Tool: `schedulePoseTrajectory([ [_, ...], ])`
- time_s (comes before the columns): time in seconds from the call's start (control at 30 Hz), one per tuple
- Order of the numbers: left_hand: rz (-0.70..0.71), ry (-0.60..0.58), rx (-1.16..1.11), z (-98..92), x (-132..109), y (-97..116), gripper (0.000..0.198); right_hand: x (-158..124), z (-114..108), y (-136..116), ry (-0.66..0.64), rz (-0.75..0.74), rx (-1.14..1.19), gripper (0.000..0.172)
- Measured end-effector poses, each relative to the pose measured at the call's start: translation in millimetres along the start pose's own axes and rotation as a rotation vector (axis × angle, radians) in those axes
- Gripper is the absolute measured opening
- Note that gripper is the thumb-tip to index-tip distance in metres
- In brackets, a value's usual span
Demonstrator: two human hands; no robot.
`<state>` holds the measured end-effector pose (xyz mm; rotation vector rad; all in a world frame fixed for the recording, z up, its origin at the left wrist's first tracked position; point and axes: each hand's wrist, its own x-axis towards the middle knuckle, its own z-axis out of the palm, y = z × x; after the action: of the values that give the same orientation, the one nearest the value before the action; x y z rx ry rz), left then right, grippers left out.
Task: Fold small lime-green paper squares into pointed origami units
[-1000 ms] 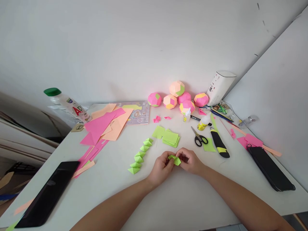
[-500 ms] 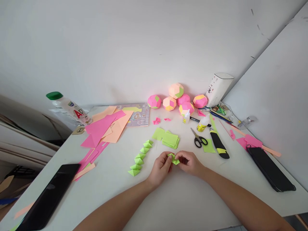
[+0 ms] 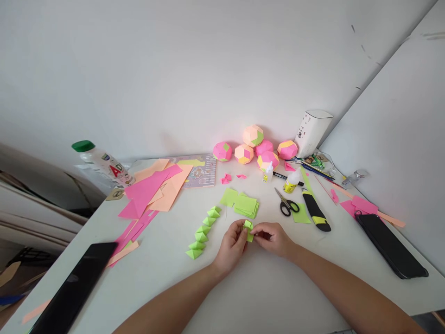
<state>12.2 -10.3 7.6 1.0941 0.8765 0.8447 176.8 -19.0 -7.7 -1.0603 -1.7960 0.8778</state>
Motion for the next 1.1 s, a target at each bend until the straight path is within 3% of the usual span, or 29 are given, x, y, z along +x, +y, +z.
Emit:
schedulePoseTrajectory([
  [0.43, -0.03, -0.053, 0.055, -1.1, 0.6, -0.4, 0.042, 3.5, -1.1, 0.9, -0.016, -0.177, 0.032, 0.012],
  [1.1, 0.131, -0.152, 0.281, -8.5, -1.1, -7.2, 0.035, 2.6, -1.9, -5.1, -0.005, 0.138, 0.128, 0.003],
])
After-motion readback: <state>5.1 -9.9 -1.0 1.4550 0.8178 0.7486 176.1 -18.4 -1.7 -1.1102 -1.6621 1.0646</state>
